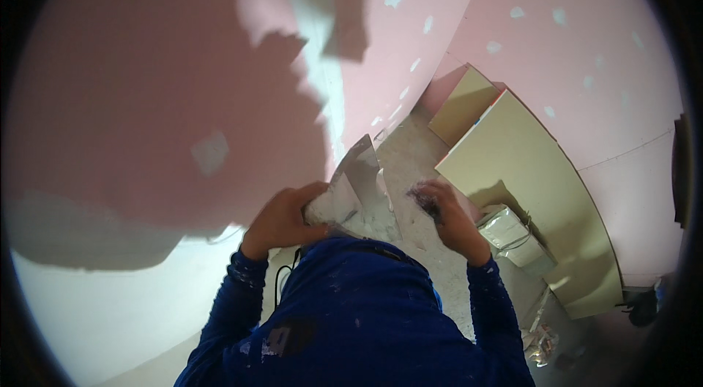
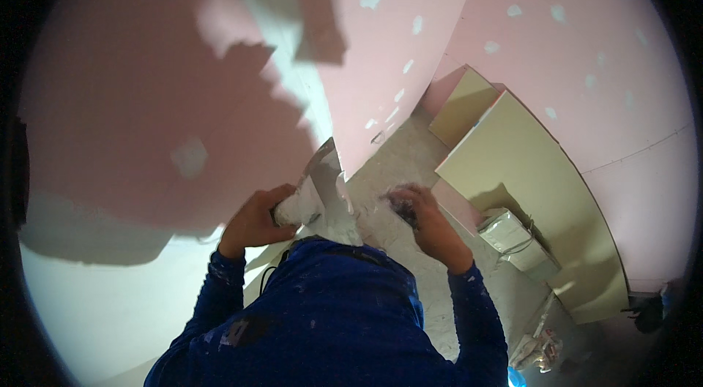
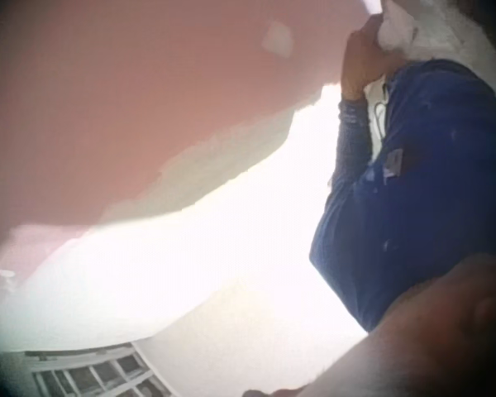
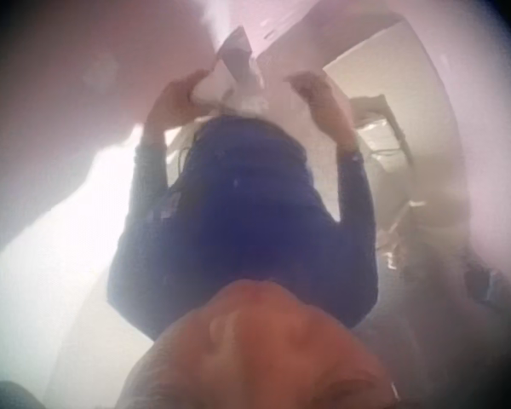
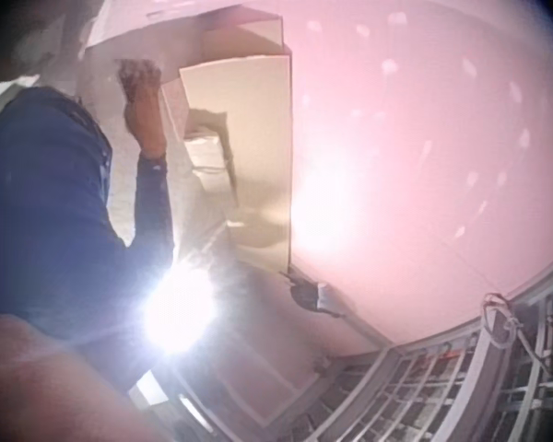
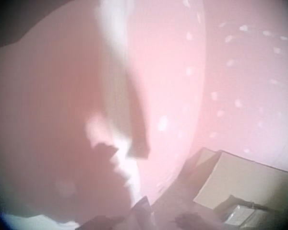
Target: The person uses a putty knife to apply white joint compound over a vertical seam on a pink wall. They repeatedly scoop compound from a hawk and spread it along the seam, smoothing the surface.
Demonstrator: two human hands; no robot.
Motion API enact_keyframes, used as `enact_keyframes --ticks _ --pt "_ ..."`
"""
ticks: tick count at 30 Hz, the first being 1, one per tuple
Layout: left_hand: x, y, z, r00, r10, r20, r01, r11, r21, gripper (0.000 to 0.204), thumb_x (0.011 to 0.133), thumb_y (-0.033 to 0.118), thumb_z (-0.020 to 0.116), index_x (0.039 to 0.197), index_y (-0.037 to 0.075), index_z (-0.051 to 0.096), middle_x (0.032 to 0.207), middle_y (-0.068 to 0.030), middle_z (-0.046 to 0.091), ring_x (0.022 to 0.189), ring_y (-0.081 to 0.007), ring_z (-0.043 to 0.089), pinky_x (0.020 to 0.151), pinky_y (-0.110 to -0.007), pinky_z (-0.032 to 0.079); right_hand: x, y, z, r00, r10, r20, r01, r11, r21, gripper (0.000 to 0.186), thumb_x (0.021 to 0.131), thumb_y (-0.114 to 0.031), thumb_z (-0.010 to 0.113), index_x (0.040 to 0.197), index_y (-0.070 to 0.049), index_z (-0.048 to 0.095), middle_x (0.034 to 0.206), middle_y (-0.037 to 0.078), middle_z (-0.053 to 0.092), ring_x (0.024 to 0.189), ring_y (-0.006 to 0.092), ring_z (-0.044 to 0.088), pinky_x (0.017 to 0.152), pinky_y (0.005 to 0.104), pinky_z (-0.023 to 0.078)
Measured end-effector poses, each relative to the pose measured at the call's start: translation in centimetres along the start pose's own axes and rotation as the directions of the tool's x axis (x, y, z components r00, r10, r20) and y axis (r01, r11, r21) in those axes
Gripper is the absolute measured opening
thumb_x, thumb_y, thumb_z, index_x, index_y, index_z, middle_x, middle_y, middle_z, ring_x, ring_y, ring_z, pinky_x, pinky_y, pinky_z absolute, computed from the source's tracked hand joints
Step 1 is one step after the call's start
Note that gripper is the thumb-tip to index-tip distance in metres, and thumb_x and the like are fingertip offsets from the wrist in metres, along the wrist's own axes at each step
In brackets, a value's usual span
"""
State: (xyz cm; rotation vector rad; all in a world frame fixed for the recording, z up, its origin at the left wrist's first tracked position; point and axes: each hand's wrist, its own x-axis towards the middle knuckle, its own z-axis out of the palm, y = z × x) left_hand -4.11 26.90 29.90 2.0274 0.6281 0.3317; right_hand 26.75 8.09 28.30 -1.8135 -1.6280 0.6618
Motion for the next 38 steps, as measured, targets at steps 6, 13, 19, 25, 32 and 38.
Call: enact_keyframes --ticks 6,13,19,25,32,38 --pt "0.9 3.0 -0.6 0.991 -0.030 0.133 -0.018 0.938 0.347 0.054 0.073 0.029 0.080 0.124 0.012 0.070 0.083 -0.0176 0.073 0.076 -0.0356 0.072 0.075 -0.044 0.056 -2.9 -3.8 -4.9 0.964 -0.262 0.056 0.258 0.855 -0.450 0.067 0.077 0.001 0.080 0.133 -0.035 0.069 0.141 -0.006 0.062 0.142 0.0275 0.047 0.127 0.0562 0.026" --pt "0.8 5.9 1.4 0.970 0.003 0.243 -0.124 0.867 0.483 0.053 0.074 0.030 0.079 0.125 0.016 0.071 0.080 -0.0153 0.072 0.077 -0.0351 0.072 0.074 -0.046 0.055 -2.7 -5.3 -6.4 0.885 -0.402 0.235 0.459 0.666 -0.588 0.058 0.079 -0.009 0.081 0.127 -0.040 0.071 0.145 -0.009 0.063 0.146 0.0230 0.043 0.130 0.0587 0.018" --pt "1.8 5.2 1.1 0.966 -0.118 0.231 -0.024 0.847 0.531 0.058 0.071 0.024 0.087 0.125 0.011 0.071 0.090 -0.0132 0.078 0.074 -0.0301 0.075 0.074 -0.040 0.058 -2.4 -5.5 -8.3 0.874 -0.219 0.433 0.450 0.700 -0.554 0.048 0.083 -0.013 0.078 0.124 -0.038 0.073 0.143 -0.008 0.064 0.145 0.0229 0.043 0.129 0.0611 0.019" --pt "1.6 8.2 2.7 0.935 -0.159 0.317 -0.028 0.859 0.511 0.056 0.075 0.030 0.078 0.128 0.012 0.069 0.089 -0.0178 0.073 0.086 -0.0371 0.071 0.081 -0.047 0.055 -3.3 -6.6 -6.5 0.821 -0.508 0.259 0.570 0.710 -0.414 0.045 0.083 -0.019 0.079 0.123 -0.038 0.073 0.138 -0.006 0.066 0.144 0.0244 0.044 0.129 0.0635 0.018" --pt "3.4 9.2 5.1 0.934 -0.063 0.351 -0.120 0.871 0.477 0.054 0.072 0.024 0.083 0.121 0.007 0.070 0.092 -0.0186 0.076 0.081 -0.0367 0.074 0.076 -0.043 0.058 -5.4 -4.6 -6.1 0.849 -0.439 0.295 0.528 0.730 -0.434 0.037 0.082 -0.019 0.078 0.115 -0.035 0.077 0.131 -0.004 0.069 0.138 0.0250 0.051 0.127 0.0671 0.015" --pt "5.8 4.0 6.8 0.929 -0.303 0.210 0.159 0.843 0.514 0.060 0.082 0.038 0.081 0.134 0.010 0.066 0.112 -0.0251 0.073 0.110 -0.0386 0.069 0.097 -0.046 0.053 -7.5 2.0 -5.3 0.956 -0.092 0.279 0.173 0.943 -0.282 0.034 0.085 -0.016 0.076 0.117 -0.030 0.079 0.128 -0.003 0.071 0.137 0.0244 0.053 0.127 0.0677 0.010"
